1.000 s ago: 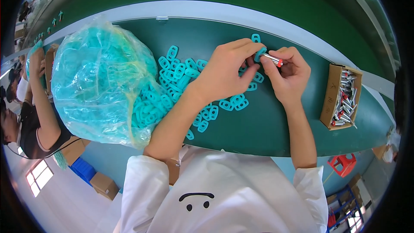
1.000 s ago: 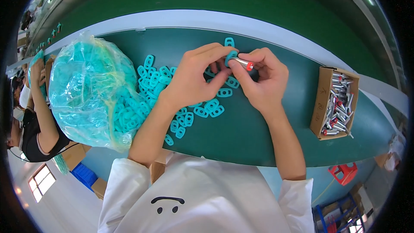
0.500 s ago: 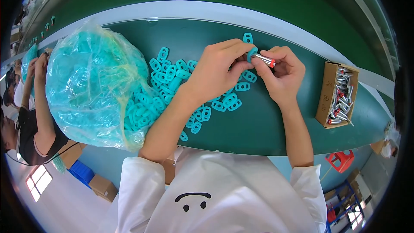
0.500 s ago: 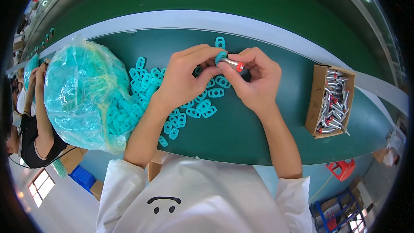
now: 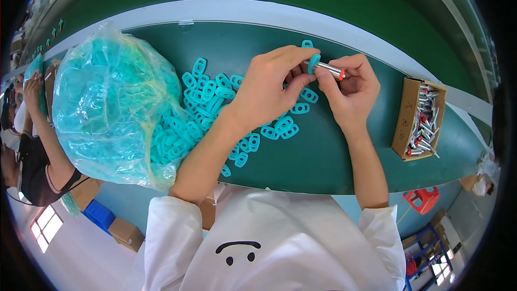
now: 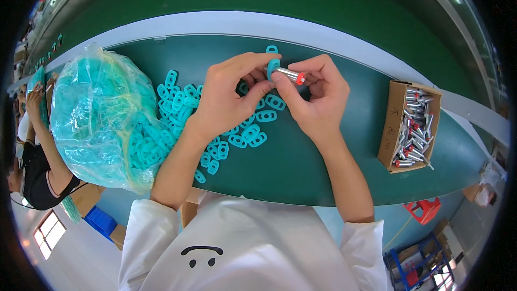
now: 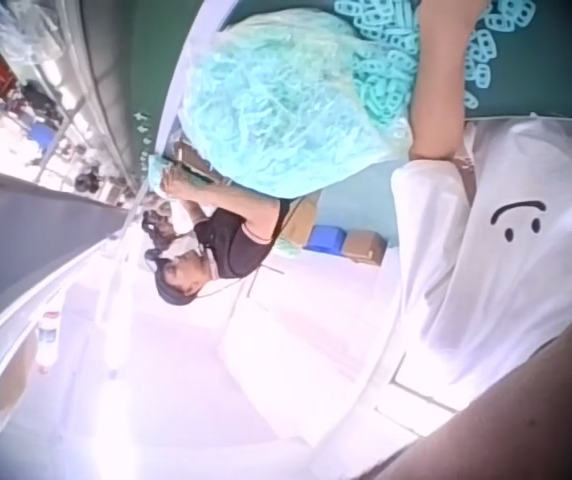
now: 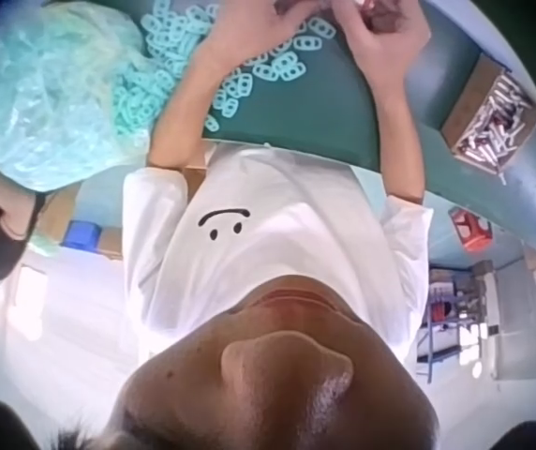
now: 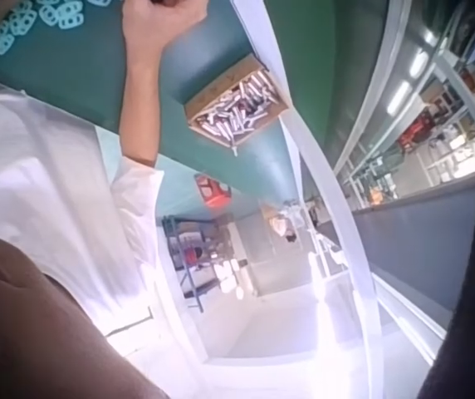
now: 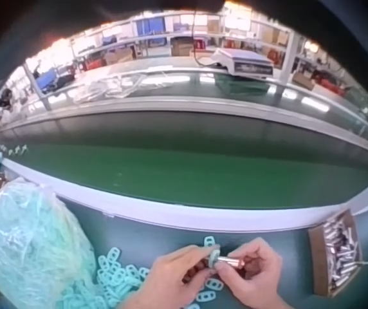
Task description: The person assembles small green plastic components with metal pins by hand, fitting the pins into the components.
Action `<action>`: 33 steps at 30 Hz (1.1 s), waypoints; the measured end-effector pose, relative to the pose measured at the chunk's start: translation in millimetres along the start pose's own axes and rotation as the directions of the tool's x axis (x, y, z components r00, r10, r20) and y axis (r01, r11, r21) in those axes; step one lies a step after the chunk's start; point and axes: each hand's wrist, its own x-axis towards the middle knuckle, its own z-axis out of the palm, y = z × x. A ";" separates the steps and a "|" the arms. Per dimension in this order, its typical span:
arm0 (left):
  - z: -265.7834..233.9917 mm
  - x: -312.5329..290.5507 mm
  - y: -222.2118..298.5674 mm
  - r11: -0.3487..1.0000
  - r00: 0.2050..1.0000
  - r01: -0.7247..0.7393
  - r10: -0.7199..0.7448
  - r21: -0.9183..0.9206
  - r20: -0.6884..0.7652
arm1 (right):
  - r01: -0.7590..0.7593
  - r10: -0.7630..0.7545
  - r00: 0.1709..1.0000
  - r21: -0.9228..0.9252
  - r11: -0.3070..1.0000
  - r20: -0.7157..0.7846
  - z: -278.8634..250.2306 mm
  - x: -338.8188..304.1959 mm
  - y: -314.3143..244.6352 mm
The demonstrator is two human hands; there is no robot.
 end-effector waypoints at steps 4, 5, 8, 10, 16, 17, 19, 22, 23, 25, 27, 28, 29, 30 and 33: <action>-0.3 -0.1 1.2 0.999 0.999 0.034 -0.035 -0.018 -0.035 | 0.073 -0.073 0.997 0.000 0.997 0.011 -1.5 -0.5 6.0; -0.9 -0.6 -1.7 1.000 1.000 -0.010 0.010 0.029 -0.016 | 0.073 -0.073 0.997 0.000 0.997 0.011 -1.6 -0.8 5.5; -3.3 1.0 -4.7 0.992 0.997 -0.076 0.074 0.100 0.022 | 0.096 -0.093 0.994 -0.059 0.994 0.050 -2.8 -1.2 6.2; -2.4 1.4 -3.0 0.987 0.995 -0.099 0.094 0.124 0.041 | 0.138 -0.135 0.989 -0.056 0.989 0.064 -5.8 -0.1 10.9; 1.2 -0.9 0.3 0.998 0.998 0.054 -0.055 -0.037 -0.043 | 0.108 -0.106 0.993 -0.019 0.994 0.048 -3.4 -0.1 9.6; 0.2 -0.2 -0.5 1.000 1.000 0.022 -0.022 -0.015 -0.020 | 0.107 -0.106 0.993 -0.019 0.994 0.047 -3.3 -0.2 9.4; -1.5 0.6 -0.4 1.000 1.000 -0.010 0.010 0.006 0.003 | 0.115 -0.114 0.992 -0.013 0.993 0.047 -3.1 -0.1 9.0; -3.0 1.2 0.9 1.000 1.000 -0.013 0.012 0.026 0.024 | 0.117 -0.116 0.992 -0.015 0.993 0.052 -3.9 0.0 9.5; -3.1 1.3 1.1 0.999 0.999 -0.018 0.017 0.030 0.027 | 0.117 -0.116 0.992 -0.014 0.993 0.052 -4.6 0.2 10.3; -2.9 1.4 1.5 0.999 0.999 -0.023 0.022 0.035 0.030 | 0.129 -0.127 0.990 -0.026 0.991 0.062 -6.1 0.3 12.4; -2.6 1.2 1.3 0.998 0.999 -0.036 0.035 0.044 0.030 | 0.127 -0.125 0.990 -0.027 0.992 0.066 -5.9 0.3 12.4; -2.8 1.0 0.8 0.998 0.999 -0.036 0.035 0.044 0.030 | 0.124 -0.122 0.990 -0.028 0.992 0.069 -5.9 0.3 12.2; -3.2 0.7 0.1 0.998 0.998 -0.051 0.049 0.049 0.034 | 0.124 -0.122 0.990 -0.028 0.992 0.069 -5.9 0.3 11.6; -3.4 0.6 -0.7 0.996 0.997 -0.066 0.064 0.053 0.037 | 0.127 -0.125 0.989 -0.031 0.991 0.078 -5.9 0.4 10.8; -3.5 0.9 -2.5 0.993 0.994 -0.104 0.101 0.063 0.040 | 0.131 -0.128 0.987 -0.030 0.991 0.093 -5.5 0.8 9.3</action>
